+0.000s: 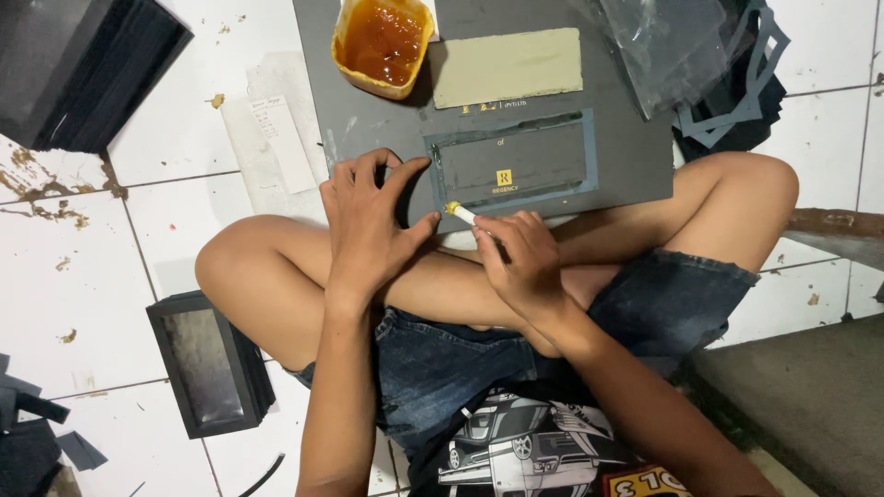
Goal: The person sits on the floor with a board on their lap and assembles a picture frame. They apply glue with a stick along the frame's inner edge, place a clear panel into the frame recess, press it down, fit a dark backing board over it, and press the edges to secure the assembly.
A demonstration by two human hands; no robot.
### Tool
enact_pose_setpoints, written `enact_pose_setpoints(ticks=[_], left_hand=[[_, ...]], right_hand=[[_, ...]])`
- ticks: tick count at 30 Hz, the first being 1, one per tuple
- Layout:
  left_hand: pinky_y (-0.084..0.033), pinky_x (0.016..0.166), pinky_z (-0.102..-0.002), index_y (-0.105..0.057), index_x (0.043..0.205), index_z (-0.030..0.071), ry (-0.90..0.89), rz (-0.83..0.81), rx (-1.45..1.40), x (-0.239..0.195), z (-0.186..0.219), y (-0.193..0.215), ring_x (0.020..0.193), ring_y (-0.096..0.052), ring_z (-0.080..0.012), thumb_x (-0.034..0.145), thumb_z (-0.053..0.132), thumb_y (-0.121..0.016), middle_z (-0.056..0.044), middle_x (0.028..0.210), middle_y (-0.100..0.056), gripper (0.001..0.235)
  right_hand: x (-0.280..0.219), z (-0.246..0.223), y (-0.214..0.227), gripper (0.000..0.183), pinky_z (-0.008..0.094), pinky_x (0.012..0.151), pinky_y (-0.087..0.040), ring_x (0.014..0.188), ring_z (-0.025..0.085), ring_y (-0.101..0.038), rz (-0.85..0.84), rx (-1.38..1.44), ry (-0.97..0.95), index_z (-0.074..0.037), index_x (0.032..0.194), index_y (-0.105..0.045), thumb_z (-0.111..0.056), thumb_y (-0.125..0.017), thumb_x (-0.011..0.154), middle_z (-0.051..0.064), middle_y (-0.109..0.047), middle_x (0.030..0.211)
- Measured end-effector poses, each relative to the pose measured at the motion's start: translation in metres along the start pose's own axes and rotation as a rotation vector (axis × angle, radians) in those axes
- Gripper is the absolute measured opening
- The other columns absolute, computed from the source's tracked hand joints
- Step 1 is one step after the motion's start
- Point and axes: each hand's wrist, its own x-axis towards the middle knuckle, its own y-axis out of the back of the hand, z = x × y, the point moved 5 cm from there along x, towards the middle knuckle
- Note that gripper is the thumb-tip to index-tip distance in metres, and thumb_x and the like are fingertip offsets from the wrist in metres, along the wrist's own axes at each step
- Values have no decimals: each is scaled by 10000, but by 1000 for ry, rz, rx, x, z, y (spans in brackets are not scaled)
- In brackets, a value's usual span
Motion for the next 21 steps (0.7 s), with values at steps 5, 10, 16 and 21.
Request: enact_pose_setpoints(ticks=[5,10,16,21], left_hand=[[-304,957,-463,-646,1322,280,-1,-20,15,1,1,0,1143,-447,-323,715,347,-872,-33,1177,-519,651],[-300,951,-465,-646,1327,287,-14,-27,29,2,4,0,1139,-438,-326,731,340,-864,-36,1181,-508,637],[-300,950,-471,-654,1318,287,-3,-31,43,3,6,0,1130,-438,-325,738,347,-858,-36,1178,-502,618],[-297,963,-484,-657,1314,289,27,-46,56,3,6,-1,1137,-432,-328,725,366,-856,-39,1188,-503,626]], right_hand=[[-10,19,30,118,384,681,-504,643,292,-632,54,-119,-21,-30,1034,-758,-21,-777,918,100,-680,801],[-21,38,62,89,344,712,-513,645,273,-641,126,-300,-36,-22,1036,-779,-45,-787,950,97,-701,822],[-23,59,92,85,397,721,-525,644,321,-620,175,-416,-82,3,1028,-773,12,-807,951,109,-640,768],[-16,58,100,40,340,755,-522,672,272,-646,182,-427,-50,5,1020,-787,3,-795,981,78,-650,775]])
